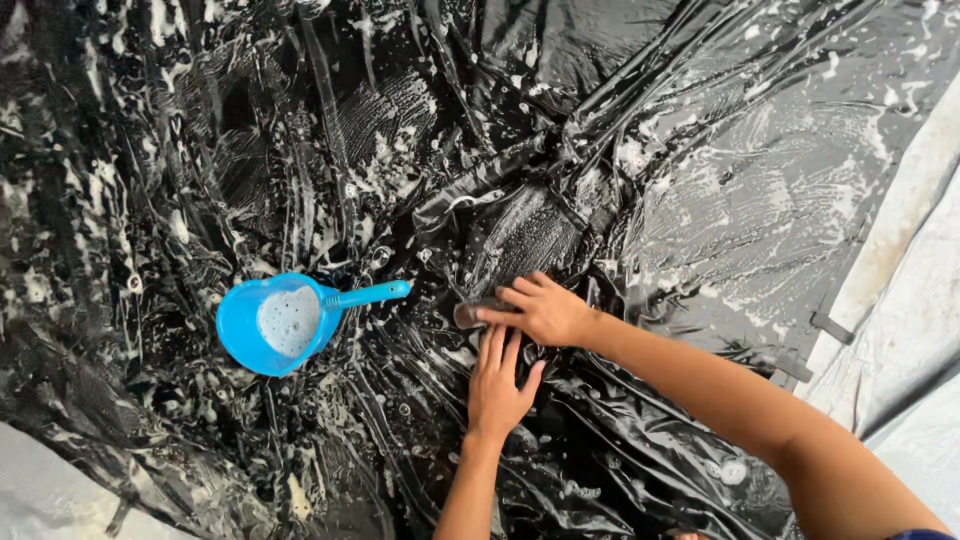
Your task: The person scrubs a black tarp with a sponge, using soapy water from a blue scoop to clean the surface. They repeatedly apply water and scrub different sections of the tarp, which is laid out on a white ground sheet.
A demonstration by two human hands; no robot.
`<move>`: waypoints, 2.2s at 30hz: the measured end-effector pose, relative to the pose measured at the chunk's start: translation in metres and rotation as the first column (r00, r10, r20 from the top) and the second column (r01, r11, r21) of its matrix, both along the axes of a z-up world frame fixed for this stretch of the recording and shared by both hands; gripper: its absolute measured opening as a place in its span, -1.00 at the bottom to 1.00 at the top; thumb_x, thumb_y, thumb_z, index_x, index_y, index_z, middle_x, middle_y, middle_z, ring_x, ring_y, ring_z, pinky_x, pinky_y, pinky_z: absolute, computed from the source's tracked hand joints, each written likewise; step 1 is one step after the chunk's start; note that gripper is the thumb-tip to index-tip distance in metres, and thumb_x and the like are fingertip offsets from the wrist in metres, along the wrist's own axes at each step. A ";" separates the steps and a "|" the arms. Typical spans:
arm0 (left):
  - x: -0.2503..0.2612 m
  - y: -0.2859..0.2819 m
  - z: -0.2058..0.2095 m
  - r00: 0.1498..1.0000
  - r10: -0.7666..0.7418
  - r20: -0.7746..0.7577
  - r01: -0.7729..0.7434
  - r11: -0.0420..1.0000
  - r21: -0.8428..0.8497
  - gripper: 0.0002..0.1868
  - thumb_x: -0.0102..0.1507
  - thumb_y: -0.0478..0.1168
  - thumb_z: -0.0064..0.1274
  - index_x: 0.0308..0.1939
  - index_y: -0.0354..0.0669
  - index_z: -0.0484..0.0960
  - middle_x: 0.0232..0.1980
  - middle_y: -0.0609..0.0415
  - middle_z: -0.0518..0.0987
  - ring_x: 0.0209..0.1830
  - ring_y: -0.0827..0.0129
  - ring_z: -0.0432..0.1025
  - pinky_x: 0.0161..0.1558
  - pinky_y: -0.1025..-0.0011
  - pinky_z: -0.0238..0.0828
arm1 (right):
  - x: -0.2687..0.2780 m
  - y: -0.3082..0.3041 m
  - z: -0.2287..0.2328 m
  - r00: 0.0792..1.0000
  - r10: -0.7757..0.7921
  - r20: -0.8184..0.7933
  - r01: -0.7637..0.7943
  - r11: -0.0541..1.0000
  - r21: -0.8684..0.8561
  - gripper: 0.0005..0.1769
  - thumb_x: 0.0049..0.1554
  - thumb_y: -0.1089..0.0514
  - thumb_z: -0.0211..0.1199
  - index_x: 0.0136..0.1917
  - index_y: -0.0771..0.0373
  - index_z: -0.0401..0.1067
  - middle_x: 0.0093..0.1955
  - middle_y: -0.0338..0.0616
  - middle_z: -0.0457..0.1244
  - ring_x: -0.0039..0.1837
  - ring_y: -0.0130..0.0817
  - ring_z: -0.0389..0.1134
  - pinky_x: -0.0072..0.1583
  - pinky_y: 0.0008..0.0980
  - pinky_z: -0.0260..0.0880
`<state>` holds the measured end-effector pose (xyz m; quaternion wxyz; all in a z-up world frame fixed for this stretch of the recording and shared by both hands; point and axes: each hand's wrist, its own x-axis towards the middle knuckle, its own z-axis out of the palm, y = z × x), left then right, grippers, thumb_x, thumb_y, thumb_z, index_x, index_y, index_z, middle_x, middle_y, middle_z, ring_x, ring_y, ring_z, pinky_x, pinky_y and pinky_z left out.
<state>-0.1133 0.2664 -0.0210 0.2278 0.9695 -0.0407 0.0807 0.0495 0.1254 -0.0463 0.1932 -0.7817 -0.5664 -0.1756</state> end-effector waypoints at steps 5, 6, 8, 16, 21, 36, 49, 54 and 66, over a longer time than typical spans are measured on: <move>0.013 0.003 0.015 0.998 0.025 -0.049 -0.024 1.000 0.015 -0.41 0.47 0.19 0.07 0.30 -0.24 0.67 0.41 -0.08 0.54 0.48 0.11 0.42 0.43 0.14 0.41 | 0.099 -0.019 -0.018 0.900 -0.436 -0.016 0.431 0.894 -0.122 -0.41 0.33 -0.13 0.18 0.61 -0.30 0.38 0.15 -0.16 0.27 0.13 -0.10 0.33 0.14 0.02 0.36; 0.020 0.005 0.009 0.999 0.039 -0.034 -0.037 0.998 0.059 -0.44 0.46 0.21 0.05 0.24 -0.19 0.69 0.30 -0.01 0.60 0.40 0.14 0.48 0.36 0.13 0.48 | 0.123 -0.027 -0.024 0.800 -0.600 -0.028 0.589 0.792 -0.161 -0.40 0.31 -0.17 0.25 0.60 -0.32 0.42 0.19 -0.17 0.27 0.17 -0.09 0.35 0.14 0.03 0.37; 0.037 0.007 0.020 0.997 0.001 -0.076 0.005 0.997 0.076 -0.43 0.48 0.13 -0.01 0.38 -0.21 0.59 0.42 -0.08 0.52 0.50 0.08 0.37 0.47 -0.02 0.29 | 0.093 -0.047 -0.001 0.827 -0.557 -0.078 0.534 0.821 -0.201 -0.31 0.29 -0.18 0.24 0.67 -0.33 0.30 0.13 -0.20 0.26 0.15 -0.11 0.37 0.17 0.09 0.39; 0.095 -0.011 0.050 0.924 -0.101 -0.369 0.178 0.968 0.179 -0.10 0.44 0.32 -0.09 0.73 -0.07 0.19 0.84 -0.05 0.02 0.84 -0.09 -0.18 0.52 -0.71 -0.39 | -0.018 -0.103 -0.006 0.642 -0.679 -0.355 0.557 0.732 -0.392 -0.21 0.38 -0.12 0.12 0.79 0.08 0.09 0.49 -0.07 0.24 0.54 0.00 0.20 0.40 0.74 0.06; 0.144 -0.004 0.052 0.871 -0.017 -0.491 0.193 0.931 0.310 0.00 0.45 0.49 -0.33 0.81 0.02 -0.01 0.88 0.00 -0.16 0.87 -0.07 -0.33 0.63 -0.55 -0.63 | 0.042 -0.087 0.024 0.639 -0.586 -0.498 0.555 0.800 -0.230 -0.36 0.45 -0.05 0.09 0.58 0.40 0.05 0.72 0.49 -0.07 0.65 0.49 0.08 0.28 0.55 0.36; 0.250 0.008 0.026 0.852 0.139 -0.504 0.013 0.958 0.287 0.32 0.28 0.58 0.02 0.85 0.05 -0.26 0.89 0.02 -0.41 0.86 -0.15 -0.48 0.64 -0.53 -0.54 | 0.208 -0.065 -0.056 0.766 -0.529 -0.366 0.451 0.847 -0.282 -0.27 0.38 -0.21 0.14 0.55 0.28 0.00 0.31 0.18 0.23 0.34 0.33 0.39 0.19 0.34 0.46; 0.156 -0.004 0.084 0.806 -0.092 -0.584 0.251 0.948 0.196 0.13 0.30 0.46 0.09 0.81 0.29 -0.07 0.90 0.11 -0.27 0.87 0.01 -0.40 0.58 -0.64 -0.51 | -0.015 -0.170 0.040 0.547 -0.505 -0.668 0.675 0.738 -0.006 -0.33 0.32 0.05 0.35 0.48 0.50 0.19 0.70 0.36 0.09 0.71 0.32 0.03 0.59 0.23 0.15; 0.177 -0.003 0.033 0.737 0.149 -0.660 0.251 0.846 0.470 0.21 0.20 0.13 0.30 0.79 0.04 -0.07 0.87 -0.19 -0.26 0.85 -0.25 -0.38 0.55 -0.69 -0.46 | -0.011 -0.181 0.048 0.462 -0.650 -0.603 0.712 0.678 -0.185 -0.29 0.40 -0.15 0.24 0.53 0.40 0.14 0.66 0.32 0.15 0.71 0.27 0.07 0.59 0.33 0.10; 0.213 -0.152 0.013 0.825 -0.297 -0.480 0.433 0.879 0.199 -0.13 0.48 0.24 -0.10 0.78 0.00 0.05 0.89 0.05 -0.17 0.88 0.20 -0.30 0.65 -0.54 -0.45 | 0.081 -0.242 -0.019 0.532 -0.562 -0.634 0.646 0.753 -0.126 -0.06 0.43 -0.07 0.21 0.76 0.46 -0.17 0.68 0.51 0.06 0.66 0.34 0.15 0.63 0.52 -0.26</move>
